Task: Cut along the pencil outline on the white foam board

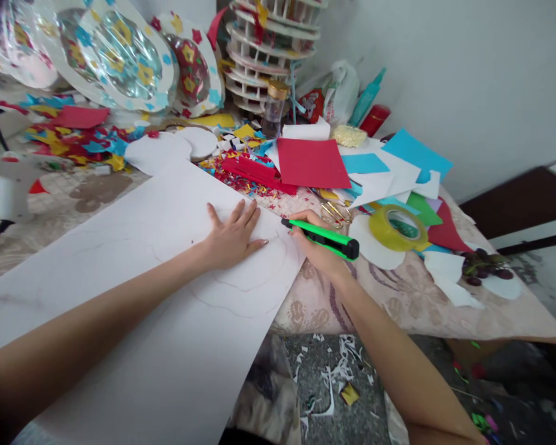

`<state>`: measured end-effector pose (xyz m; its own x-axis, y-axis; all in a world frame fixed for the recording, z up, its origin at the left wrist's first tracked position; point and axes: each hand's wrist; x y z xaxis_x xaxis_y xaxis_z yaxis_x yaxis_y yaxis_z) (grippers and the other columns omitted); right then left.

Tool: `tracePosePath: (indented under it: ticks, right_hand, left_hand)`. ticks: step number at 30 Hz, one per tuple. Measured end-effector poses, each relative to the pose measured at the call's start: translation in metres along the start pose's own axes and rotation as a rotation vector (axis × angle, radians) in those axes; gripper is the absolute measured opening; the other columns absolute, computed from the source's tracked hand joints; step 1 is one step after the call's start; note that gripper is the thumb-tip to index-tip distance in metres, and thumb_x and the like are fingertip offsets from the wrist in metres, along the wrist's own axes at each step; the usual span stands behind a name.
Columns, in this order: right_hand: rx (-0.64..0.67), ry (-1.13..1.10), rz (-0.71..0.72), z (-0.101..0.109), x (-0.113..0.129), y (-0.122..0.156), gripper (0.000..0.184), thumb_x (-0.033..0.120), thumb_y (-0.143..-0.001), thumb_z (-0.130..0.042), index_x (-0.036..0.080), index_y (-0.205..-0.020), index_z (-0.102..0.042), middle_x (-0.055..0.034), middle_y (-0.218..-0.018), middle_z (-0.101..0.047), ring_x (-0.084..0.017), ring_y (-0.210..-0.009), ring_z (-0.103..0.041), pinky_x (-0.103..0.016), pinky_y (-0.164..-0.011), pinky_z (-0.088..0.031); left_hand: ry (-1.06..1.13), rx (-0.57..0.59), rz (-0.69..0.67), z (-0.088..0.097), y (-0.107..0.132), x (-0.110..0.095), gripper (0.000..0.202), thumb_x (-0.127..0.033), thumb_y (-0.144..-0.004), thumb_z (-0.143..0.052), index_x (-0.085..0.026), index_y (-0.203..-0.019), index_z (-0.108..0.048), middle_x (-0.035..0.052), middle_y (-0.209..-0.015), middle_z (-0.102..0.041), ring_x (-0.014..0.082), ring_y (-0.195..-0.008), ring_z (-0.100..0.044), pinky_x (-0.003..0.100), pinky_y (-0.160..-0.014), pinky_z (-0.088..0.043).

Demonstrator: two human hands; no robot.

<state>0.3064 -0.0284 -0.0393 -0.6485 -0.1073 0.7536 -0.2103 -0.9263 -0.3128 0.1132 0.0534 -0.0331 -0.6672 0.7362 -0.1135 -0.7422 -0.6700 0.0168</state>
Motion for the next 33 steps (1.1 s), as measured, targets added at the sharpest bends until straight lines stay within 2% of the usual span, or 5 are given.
tracePosePath:
  ticks: [2,6,8,18,33]
  right_hand:
    - [-0.011,0.006,-0.002,-0.001,0.003,0.006,0.025,0.033,-0.096,-0.055,0.019,-0.116,-0.059,-0.0082,-0.118,-0.060,-0.019,-0.097,-0.061,-0.037,-0.084,-0.054]
    - [-0.039,0.024,-0.004,0.001,0.013,0.011,0.010,0.025,-0.091,-0.056,0.024,-0.099,-0.062,-0.0008,-0.093,-0.065,-0.016,-0.084,-0.062,-0.030,-0.076,-0.051]
    - [-0.055,0.042,-0.007,0.002,0.017,0.012,0.010,0.022,-0.087,-0.055,0.024,-0.095,-0.060,0.0009,-0.087,-0.064,-0.017,-0.080,-0.062,-0.030,-0.073,-0.048]
    - [-0.150,0.068,-0.026,-0.007,0.021,0.018,0.008,0.024,-0.085,-0.052,0.024,-0.093,-0.055,0.0006,-0.082,-0.060,-0.018,-0.076,-0.060,-0.031,-0.069,-0.045]
    - [-0.199,0.074,-0.002,-0.013,0.021,0.018,0.008,0.024,-0.085,-0.052,0.023,-0.093,-0.052,0.0008,-0.081,-0.057,-0.018,-0.077,-0.059,-0.032,-0.069,-0.046]
  left_hand:
    - [-0.004,-0.003,0.000,0.000,0.000,0.000,0.068,-0.058,-0.096,-0.018,-0.018,-0.151,-0.020,0.0092,-0.160,-0.009,0.0366,-0.147,-0.010,0.083,-0.100,-0.005]
    - [-0.003,0.004,0.000,0.000,0.000,0.000,0.069,-0.058,-0.096,-0.017,-0.017,-0.151,-0.019,0.0086,-0.160,-0.009,0.0368,-0.147,-0.009,0.084,-0.100,-0.005]
    - [-0.004,0.002,0.002,0.000,0.001,-0.001,0.069,-0.058,-0.096,-0.017,-0.016,-0.151,-0.019,0.0086,-0.160,-0.009,0.0364,-0.147,-0.010,0.084,-0.100,-0.005]
    - [-0.004,-0.007,0.000,-0.001,0.000,0.000,0.070,-0.058,-0.096,-0.015,-0.015,-0.151,-0.019,0.0087,-0.160,-0.008,0.0350,-0.147,-0.010,0.085,-0.099,-0.004]
    - [0.001,0.002,0.003,0.000,0.000,-0.001,0.069,-0.058,-0.096,-0.014,-0.016,-0.151,-0.019,0.0089,-0.160,-0.009,0.0365,-0.147,-0.009,0.084,-0.099,-0.004]
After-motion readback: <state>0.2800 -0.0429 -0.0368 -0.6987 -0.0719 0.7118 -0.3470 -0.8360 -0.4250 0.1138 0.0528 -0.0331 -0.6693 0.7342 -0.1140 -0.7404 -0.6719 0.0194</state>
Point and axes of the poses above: each hand's wrist, its own y-axis away from the middle knuckle, its own z-axis out of the back of the hand, x = y × z
